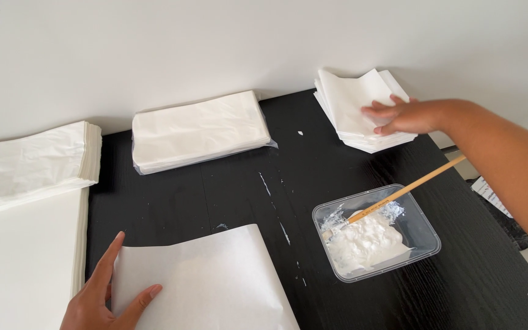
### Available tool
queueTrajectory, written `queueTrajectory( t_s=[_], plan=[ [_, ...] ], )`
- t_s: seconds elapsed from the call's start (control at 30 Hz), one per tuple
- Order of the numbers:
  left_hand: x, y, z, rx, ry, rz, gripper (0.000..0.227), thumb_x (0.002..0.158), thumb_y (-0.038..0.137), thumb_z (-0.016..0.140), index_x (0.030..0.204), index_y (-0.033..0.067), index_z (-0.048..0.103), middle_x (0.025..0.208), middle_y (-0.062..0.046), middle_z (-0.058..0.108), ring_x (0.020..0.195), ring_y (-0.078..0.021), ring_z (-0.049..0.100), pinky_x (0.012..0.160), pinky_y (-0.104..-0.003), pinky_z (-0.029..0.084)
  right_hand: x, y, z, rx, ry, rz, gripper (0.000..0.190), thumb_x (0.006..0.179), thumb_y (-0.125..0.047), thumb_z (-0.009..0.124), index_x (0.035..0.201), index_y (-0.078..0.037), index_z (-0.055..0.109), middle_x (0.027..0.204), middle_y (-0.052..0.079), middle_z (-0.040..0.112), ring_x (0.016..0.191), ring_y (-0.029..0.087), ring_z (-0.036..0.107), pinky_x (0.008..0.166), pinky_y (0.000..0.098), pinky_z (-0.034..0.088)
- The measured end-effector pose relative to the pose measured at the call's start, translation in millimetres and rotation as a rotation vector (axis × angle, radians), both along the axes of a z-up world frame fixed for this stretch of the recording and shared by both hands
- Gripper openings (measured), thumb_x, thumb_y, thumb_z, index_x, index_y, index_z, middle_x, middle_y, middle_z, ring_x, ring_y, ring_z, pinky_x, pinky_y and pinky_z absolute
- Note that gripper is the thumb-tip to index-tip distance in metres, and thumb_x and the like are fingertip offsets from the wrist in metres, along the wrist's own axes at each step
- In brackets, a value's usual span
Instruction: Manually assembling paper bags by folding paper around a template and applying glue with a brush.
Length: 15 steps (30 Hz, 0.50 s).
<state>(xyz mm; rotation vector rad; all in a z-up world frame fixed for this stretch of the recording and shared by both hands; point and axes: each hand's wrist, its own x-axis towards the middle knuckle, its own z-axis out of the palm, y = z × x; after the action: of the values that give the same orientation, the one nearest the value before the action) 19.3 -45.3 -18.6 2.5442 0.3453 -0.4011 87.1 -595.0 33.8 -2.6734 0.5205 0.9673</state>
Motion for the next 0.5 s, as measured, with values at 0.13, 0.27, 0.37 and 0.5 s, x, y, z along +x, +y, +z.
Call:
queueTrajectory(
  t_s=[0.13,0.27,0.37,0.5],
  plan=[
    [5,-3,5,0.074,0.112,-0.007,0.110,0.074,0.042,0.083,0.165,0.0544,0.023,0.144,0.021,0.060,0.084,-0.0231,0.061,0.078,-0.034,0.053,7,46,42,-0.004,-0.128,-0.166,0.075,0.099,-0.042,0.043,0.162,-0.057,0.004,0.172,-0.032,-0.018,0.159,-0.006,-0.021,0.130,0.0424,0.004],
    [0,4,-4,0.109,0.036,-0.033,0.110,0.073,0.046,0.080,0.166,0.0523,0.024,0.137,0.019,0.066,0.077,-0.0242,0.068,0.077,-0.035,0.057,30,30,-14,-0.016,0.022,0.007,0.095,0.083,-0.076,0.024,0.162,-0.042,-0.017,0.169,-0.021,-0.034,0.159,0.013,-0.026,0.129,0.0557,-0.009],
    [-4,6,-5,0.097,-0.100,-0.046,0.112,0.068,0.048,0.079,0.165,0.0449,0.023,0.159,0.013,0.049,0.140,-0.0199,0.055,0.101,-0.044,0.056,30,38,-31,-0.180,0.103,0.027,0.089,0.090,-0.076,0.018,0.161,-0.043,-0.025,0.169,-0.019,-0.036,0.161,0.017,-0.023,0.130,0.0507,-0.004],
    [-5,-2,13,0.017,-0.089,0.050,0.103,0.071,0.046,0.075,0.163,0.0411,0.028,0.160,0.011,0.048,0.143,-0.0211,0.050,0.105,-0.046,0.051,31,39,-15,-0.220,0.029,0.113,0.084,0.093,-0.072,0.015,0.162,-0.039,-0.019,0.172,-0.015,-0.027,0.161,0.012,-0.021,0.131,0.0442,-0.008]
  ],
)
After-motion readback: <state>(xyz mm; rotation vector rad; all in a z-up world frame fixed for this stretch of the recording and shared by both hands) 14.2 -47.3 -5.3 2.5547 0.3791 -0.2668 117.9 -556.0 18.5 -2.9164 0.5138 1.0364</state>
